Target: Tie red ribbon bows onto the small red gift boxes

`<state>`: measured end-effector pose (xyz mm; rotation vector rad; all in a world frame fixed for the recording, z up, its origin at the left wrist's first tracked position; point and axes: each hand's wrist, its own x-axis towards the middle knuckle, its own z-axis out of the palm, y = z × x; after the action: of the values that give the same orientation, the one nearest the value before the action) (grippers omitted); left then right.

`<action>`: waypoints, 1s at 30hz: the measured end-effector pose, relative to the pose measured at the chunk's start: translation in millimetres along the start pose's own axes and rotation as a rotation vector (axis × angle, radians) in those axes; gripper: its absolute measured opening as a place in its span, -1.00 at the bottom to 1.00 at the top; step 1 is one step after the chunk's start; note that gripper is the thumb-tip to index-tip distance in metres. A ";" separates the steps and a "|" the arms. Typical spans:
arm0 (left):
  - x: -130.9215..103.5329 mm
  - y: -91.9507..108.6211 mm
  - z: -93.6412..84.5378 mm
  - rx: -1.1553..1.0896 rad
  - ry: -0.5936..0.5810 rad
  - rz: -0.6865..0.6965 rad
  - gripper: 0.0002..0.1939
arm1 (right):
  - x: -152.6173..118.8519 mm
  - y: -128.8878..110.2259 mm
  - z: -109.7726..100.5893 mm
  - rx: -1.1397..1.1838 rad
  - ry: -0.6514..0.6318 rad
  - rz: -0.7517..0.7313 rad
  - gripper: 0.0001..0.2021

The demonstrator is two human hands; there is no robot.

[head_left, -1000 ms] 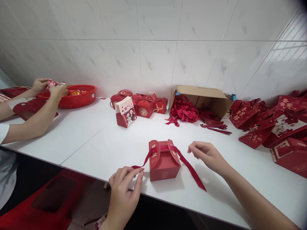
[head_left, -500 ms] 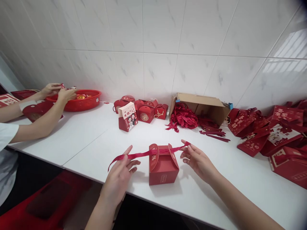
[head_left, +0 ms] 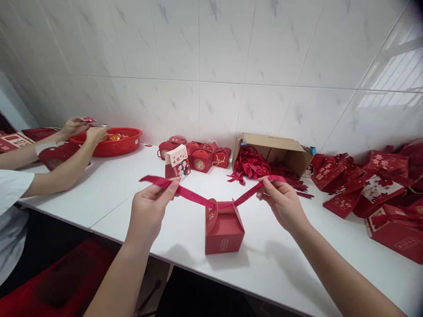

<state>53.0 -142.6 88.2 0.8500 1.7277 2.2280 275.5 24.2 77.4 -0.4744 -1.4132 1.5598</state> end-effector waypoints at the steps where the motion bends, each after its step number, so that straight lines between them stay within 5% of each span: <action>1: 3.0 7.9 3.5 0.052 -0.020 0.053 -0.69 | 2.5 -6.5 2.0 -0.030 -0.004 -0.052 -0.75; 5: 11.7 37.0 19.9 0.203 -0.187 0.215 -0.72 | 15.5 -32.3 11.4 -0.070 -0.044 -0.216 -0.83; 11: 20.1 57.7 47.9 0.149 -0.319 0.284 -0.76 | 33.4 -59.1 30.6 -0.161 -0.153 -0.252 -0.83; 30: 23.3 64.6 67.6 -0.111 -0.415 0.218 -0.73 | 34.6 -57.9 57.0 0.021 -0.122 -0.260 -0.88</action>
<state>83.0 -95.0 166.4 1.4108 1.3629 2.0544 235.7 14.8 155.7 -0.1765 -1.4848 1.4092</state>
